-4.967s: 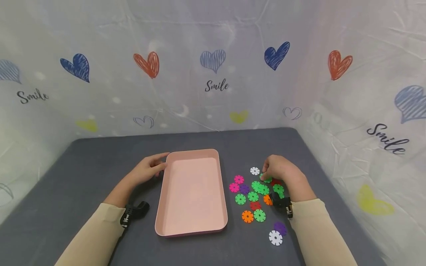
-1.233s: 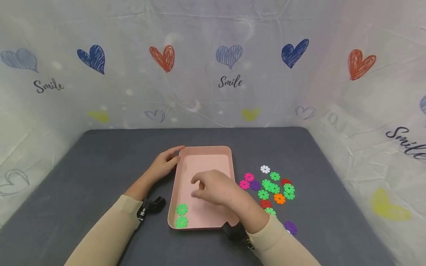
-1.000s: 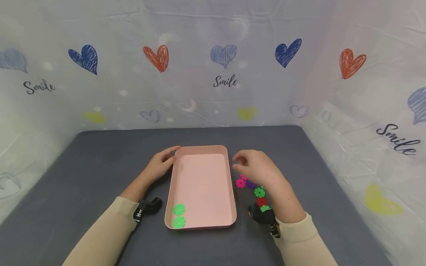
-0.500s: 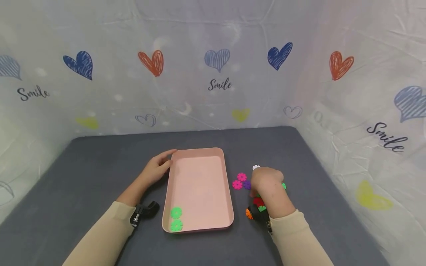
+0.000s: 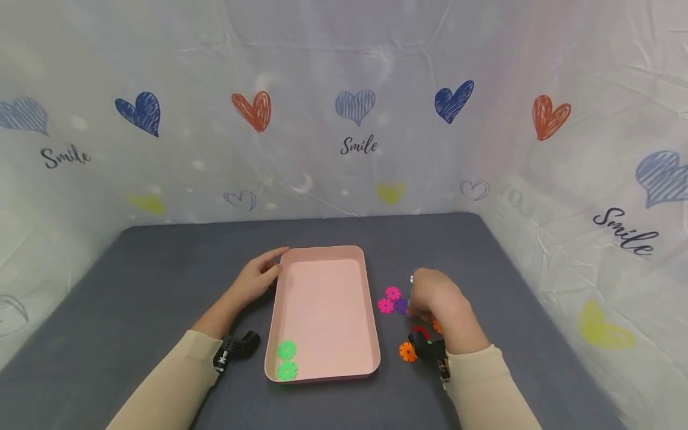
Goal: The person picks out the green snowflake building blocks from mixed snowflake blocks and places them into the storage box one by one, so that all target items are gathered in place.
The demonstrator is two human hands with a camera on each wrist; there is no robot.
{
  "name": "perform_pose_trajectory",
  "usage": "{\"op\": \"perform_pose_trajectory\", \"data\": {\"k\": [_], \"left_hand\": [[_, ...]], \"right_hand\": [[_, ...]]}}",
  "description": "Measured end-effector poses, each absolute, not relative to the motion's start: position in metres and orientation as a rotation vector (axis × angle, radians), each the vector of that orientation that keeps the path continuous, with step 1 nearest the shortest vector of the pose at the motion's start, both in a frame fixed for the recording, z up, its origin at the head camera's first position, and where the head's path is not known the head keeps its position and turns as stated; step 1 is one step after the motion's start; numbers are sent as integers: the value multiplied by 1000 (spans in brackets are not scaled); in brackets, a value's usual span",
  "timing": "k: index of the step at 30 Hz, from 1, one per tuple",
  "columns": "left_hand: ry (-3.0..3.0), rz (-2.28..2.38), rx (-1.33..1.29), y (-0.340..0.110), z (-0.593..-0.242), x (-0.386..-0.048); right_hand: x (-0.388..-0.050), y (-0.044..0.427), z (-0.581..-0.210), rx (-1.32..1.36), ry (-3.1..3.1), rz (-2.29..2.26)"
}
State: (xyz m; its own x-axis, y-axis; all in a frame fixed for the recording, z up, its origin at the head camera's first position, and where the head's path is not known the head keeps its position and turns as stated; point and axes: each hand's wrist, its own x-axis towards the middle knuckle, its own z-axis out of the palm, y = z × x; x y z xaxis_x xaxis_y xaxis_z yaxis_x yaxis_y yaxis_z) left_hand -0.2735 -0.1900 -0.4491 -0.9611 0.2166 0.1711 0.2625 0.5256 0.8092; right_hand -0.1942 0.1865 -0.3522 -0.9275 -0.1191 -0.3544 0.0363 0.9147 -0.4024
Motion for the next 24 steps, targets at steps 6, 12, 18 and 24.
{"op": "perform_pose_trajectory", "data": {"k": [6, 12, 18, 24], "left_hand": [[-2707, -1465, -400, -190, -449, -271], [-2718, -1460, -404, -188, -449, -272], [-2713, -1444, -402, -188, -447, -270], [-2696, -1449, -416, -191, -448, -272]], "right_hand": [[-192, 154, -314, -280, 2576, -1235], [-187, 93, -322, -479, 2516, -1404], [-185, 39, -366, -606, 2609, -1296], [-183, 22, -391, -752, 2655, -1107]]}}
